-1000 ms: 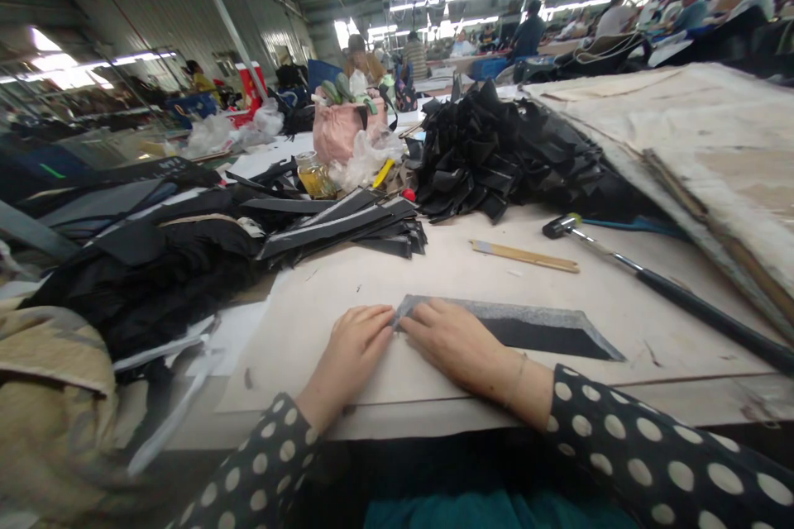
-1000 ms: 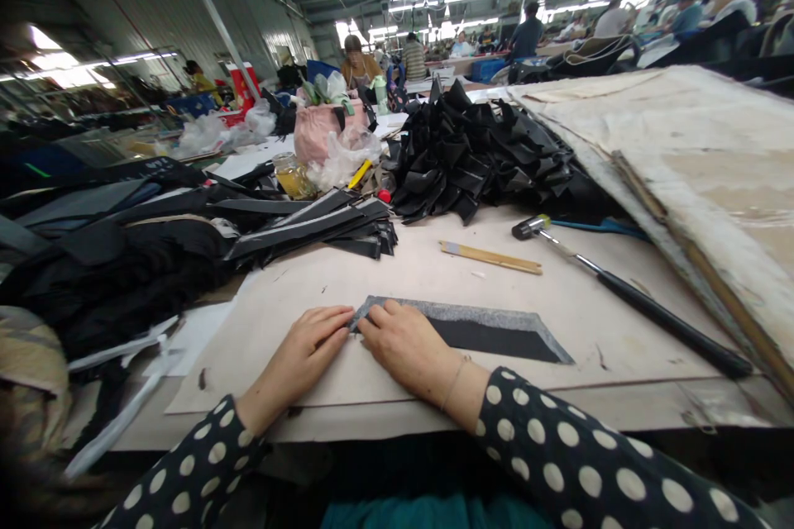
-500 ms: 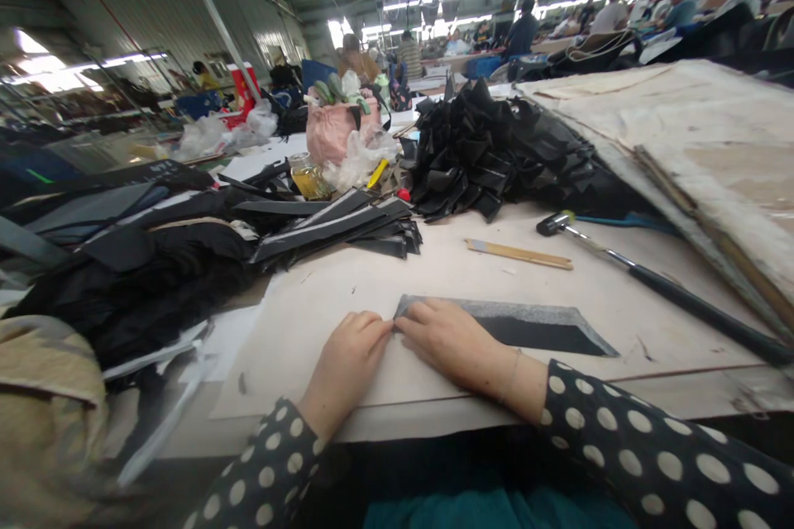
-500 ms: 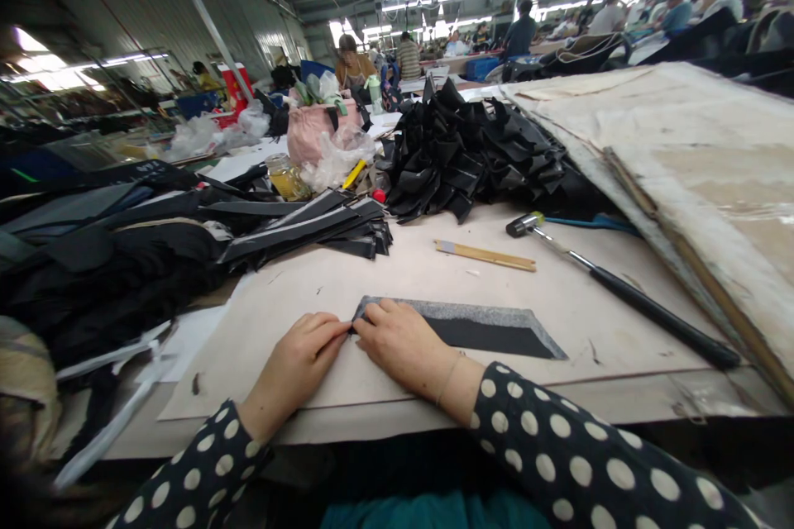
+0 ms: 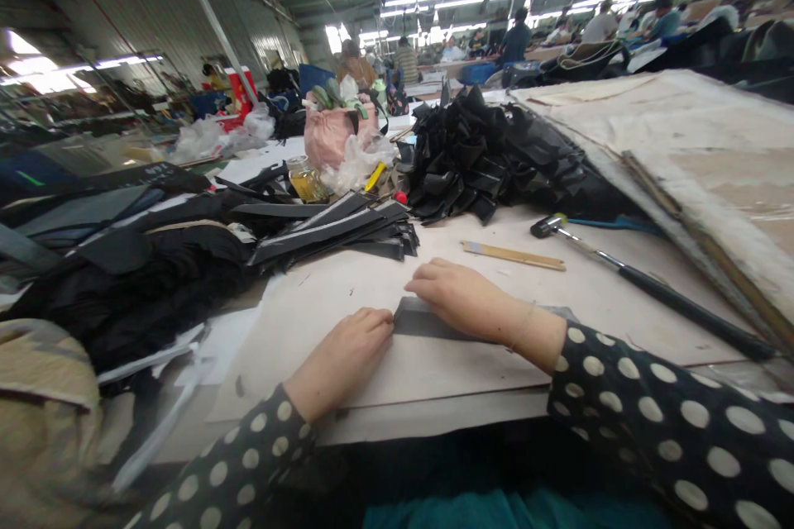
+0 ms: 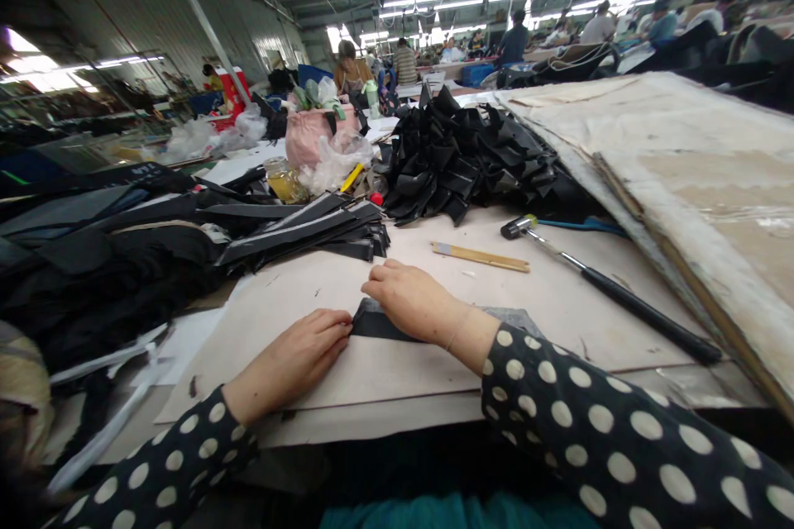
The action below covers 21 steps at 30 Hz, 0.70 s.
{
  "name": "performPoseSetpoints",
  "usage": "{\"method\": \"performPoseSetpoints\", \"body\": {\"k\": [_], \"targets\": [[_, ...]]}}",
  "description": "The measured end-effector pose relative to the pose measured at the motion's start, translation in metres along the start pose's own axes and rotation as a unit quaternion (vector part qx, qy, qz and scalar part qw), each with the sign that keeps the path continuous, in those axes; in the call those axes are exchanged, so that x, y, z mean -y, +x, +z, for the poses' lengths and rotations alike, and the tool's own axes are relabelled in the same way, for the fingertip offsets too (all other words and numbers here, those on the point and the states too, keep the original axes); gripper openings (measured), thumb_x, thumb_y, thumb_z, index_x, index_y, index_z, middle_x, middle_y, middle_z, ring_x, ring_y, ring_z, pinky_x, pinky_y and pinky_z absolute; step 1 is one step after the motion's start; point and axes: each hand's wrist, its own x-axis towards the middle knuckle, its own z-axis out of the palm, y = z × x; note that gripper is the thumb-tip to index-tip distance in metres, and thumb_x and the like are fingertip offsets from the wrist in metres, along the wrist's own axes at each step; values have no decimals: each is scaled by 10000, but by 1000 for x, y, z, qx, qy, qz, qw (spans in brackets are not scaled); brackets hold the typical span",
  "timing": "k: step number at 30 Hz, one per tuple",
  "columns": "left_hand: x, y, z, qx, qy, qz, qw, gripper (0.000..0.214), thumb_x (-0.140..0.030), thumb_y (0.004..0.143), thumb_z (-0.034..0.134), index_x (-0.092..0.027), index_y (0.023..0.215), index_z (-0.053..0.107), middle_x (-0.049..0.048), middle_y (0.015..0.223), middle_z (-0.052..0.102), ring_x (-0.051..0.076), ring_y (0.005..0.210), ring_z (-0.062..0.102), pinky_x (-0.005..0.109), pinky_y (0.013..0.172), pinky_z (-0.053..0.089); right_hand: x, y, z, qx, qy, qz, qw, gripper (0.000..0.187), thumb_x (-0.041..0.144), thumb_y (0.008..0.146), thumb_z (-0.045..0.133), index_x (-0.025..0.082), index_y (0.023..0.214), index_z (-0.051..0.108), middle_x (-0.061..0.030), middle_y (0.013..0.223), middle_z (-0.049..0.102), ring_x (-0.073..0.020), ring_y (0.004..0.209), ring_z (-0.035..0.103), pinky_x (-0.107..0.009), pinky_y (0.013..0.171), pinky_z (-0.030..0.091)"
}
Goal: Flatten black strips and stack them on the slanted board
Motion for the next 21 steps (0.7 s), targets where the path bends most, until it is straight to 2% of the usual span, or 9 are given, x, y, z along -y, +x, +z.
{"method": "performPoseSetpoints", "body": {"k": [3, 6, 10, 15, 21], "targets": [[2, -1, 0, -7, 0, 16, 1000, 218, -147, 855, 369, -140, 962, 559, 73, 1024, 570, 182, 952, 511, 340, 856, 454, -5, 10, 8, 1, -13, -68, 998, 244, 90, 823, 430, 145, 1000, 587, -92, 973, 565, -180, 911, 468, -301, 791, 386], [3, -1, 0, -18, -8, 27, 999, 216, -148, 853, 376, -139, 962, 562, 79, 1012, 583, 181, 962, 518, 339, 857, 461, -8, 15, 21, 16, -20, -107, 994, 207, 122, 841, 426, 139, 962, 593, -83, 944, 578, -178, 880, 470, -296, 779, 393], [6, -2, 0, -21, -13, 35, 999, 228, -149, 856, 372, -143, 979, 564, 85, 1079, 576, 180, 1010, 514, 342, 892, 449, -13, 15, 28, 37, -15, -119, 992, 161, 128, 841, 438, 138, 880, 594, -62, 847, 582, -168, 836, 475, -277, 745, 397], [14, 0, -1, 7, -2, 59, 998, 230, -142, 850, 383, -149, 991, 566, 73, 1124, 566, 172, 1043, 504, 328, 924, 430, -15, 15, 26, 53, -20, -131, 990, 170, 130, 848, 423, 139, 854, 593, -62, 823, 571, -166, 816, 473, -278, 721, 395], [17, 2, -3, 28, 19, 78, 996, 212, -154, 842, 392, -153, 967, 562, 78, 1143, 558, 185, 1046, 507, 348, 888, 444, -12, 15, 28, 77, -39, -138, 987, 171, 146, 845, 432, 125, 826, 601, -72, 829, 565, -176, 802, 470, -294, 708, 399]]}}
